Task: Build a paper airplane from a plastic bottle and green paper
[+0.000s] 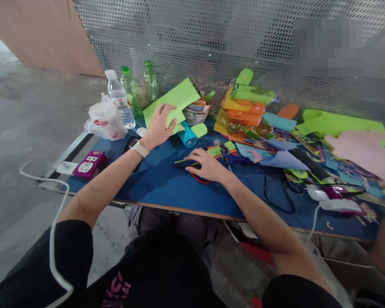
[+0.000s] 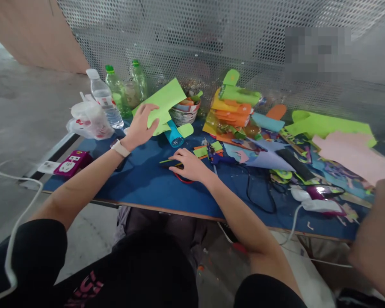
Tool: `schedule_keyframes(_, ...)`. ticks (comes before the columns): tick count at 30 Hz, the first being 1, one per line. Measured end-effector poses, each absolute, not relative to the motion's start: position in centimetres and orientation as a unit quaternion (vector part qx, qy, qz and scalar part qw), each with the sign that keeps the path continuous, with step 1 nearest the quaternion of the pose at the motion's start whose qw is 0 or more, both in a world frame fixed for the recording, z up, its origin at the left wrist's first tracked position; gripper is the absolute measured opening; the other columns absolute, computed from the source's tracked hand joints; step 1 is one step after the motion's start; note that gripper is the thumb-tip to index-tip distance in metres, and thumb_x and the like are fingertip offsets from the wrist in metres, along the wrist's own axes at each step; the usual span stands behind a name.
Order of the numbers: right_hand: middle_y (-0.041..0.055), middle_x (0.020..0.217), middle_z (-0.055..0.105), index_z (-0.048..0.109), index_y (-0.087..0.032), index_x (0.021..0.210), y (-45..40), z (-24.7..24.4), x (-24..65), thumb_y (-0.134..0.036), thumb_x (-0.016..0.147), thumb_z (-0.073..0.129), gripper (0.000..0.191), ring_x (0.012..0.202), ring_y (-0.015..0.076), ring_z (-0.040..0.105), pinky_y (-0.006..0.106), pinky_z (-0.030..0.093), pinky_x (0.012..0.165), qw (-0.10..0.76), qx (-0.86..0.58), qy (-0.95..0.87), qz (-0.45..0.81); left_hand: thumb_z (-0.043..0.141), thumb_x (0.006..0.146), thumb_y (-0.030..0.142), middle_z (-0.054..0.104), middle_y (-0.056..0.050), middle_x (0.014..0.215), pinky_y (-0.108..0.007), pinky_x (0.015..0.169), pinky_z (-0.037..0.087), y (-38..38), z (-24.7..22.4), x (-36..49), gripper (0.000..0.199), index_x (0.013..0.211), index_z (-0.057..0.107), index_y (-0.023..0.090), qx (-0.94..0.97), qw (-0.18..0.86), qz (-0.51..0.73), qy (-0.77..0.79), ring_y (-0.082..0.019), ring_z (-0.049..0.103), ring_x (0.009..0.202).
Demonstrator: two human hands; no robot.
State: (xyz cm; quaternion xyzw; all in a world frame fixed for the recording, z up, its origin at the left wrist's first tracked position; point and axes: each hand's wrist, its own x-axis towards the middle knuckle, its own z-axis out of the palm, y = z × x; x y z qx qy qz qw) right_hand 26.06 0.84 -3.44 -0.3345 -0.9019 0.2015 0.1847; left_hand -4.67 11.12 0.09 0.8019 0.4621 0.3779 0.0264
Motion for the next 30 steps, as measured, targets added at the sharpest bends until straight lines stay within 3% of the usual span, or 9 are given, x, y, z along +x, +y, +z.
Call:
schedule_keyframes(3,0.024,0.153,0.077,0.082,-0.018,0.172,0.4,-3.8,25.1,-0.059,0.121,0.075,0.065,0.144,0.0473,0.072,0.077,0.064,0.133,0.17,-0.351,-0.901,0.19,0.065,0.114,0.024,0.07,-0.021,0.177,-0.073,0.15,0.049,7.9,-0.4,-4.4,0.057,0.17,0.068,0.025,0.836,0.02,0.308,0.454,-0.046,0.062,0.173)
schedule_keyframes(5,0.0251,0.151,0.076,0.085,-0.015,0.167,0.0,-3.5,24.5,-0.06,0.119,0.079,0.066,0.142,0.0482,0.072,0.077,0.063,0.134,0.159,-0.359,-0.902,0.18,0.068,0.104,0.018,0.069,-0.021,0.18,-0.071,0.15,0.05,7.3,-0.7,-4.1,0.067,0.172,0.069,0.022,0.85,0.03,0.268,0.453,-0.046,0.062,0.172)
schedule_keyframes(8,0.023,0.144,0.079,0.091,-0.018,0.153,-0.7,-2.7,24.1,-0.055,0.118,0.083,0.051,0.138,0.046,0.075,0.072,0.065,0.131,0.147,-0.345,-0.907,0.194,0.071,0.099,0.018,0.067,-0.022,0.183,-0.067,0.152,0.048,7.8,-1.1,-3.7,0.077,0.177,0.068,0.017,0.86,0.049,0.23,0.452,-0.046,0.06,0.174)
schedule_keyframes(13,0.0174,0.136,0.083,0.091,-0.025,0.137,-2.2,-2.0,24.0,-0.043,0.119,0.081,0.028,0.123,0.0377,0.081,0.056,0.071,0.115,0.13,-0.31,-0.909,0.248,0.061,0.105,0.014,0.068,-0.022,0.184,-0.072,0.152,0.044,8.8,-1.5,-2.6,0.073,0.178,0.071,0.018,0.862,0.032,0.227,0.452,-0.047,0.058,0.176)
schedule_keyframes(18,0.0143,0.133,0.083,0.09,-0.027,0.127,-3.0,-2.5,23.4,-0.045,0.12,0.079,0.023,0.111,0.0329,0.083,0.048,0.07,0.103,0.12,-0.293,-0.912,0.261,0.051,0.115,0.015,0.076,-0.019,0.173,-0.077,0.149,0.044,9.3,-1.6,-1.6,0.059,0.159,0.088,0.027,0.86,0.017,0.245,0.448,-0.046,0.062,0.168)
schedule_keyframes(24,0.0153,0.134,0.081,0.09,-0.026,0.12,-2.8,-2.4,23.4,-0.047,0.12,0.085,0.021,0.128,0.0364,0.08,0.054,0.069,0.12,0.125,-0.294,-0.907,0.275,0.052,0.12,0.019,0.085,-0.016,0.156,-0.078,0.147,0.046,9.7,-1.5,-1.6,0.049,0.135,0.098,0.03,0.855,0.013,0.272,0.442,-0.046,0.066,0.159)
schedule_keyframes(30,0.0167,0.137,0.079,0.089,-0.026,0.117,-2.4,-2.5,23.5,-0.059,0.118,0.088,0.033,0.133,0.0383,0.078,0.057,0.069,0.121,0.152,-0.317,-0.895,0.276,0.049,0.124,0.019,0.088,-0.014,0.149,-0.074,0.147,0.048,8.4,-0.4,-1.5,0.052,0.135,0.098,0.032,0.867,0.008,0.266,0.42,-0.043,0.069,0.156)
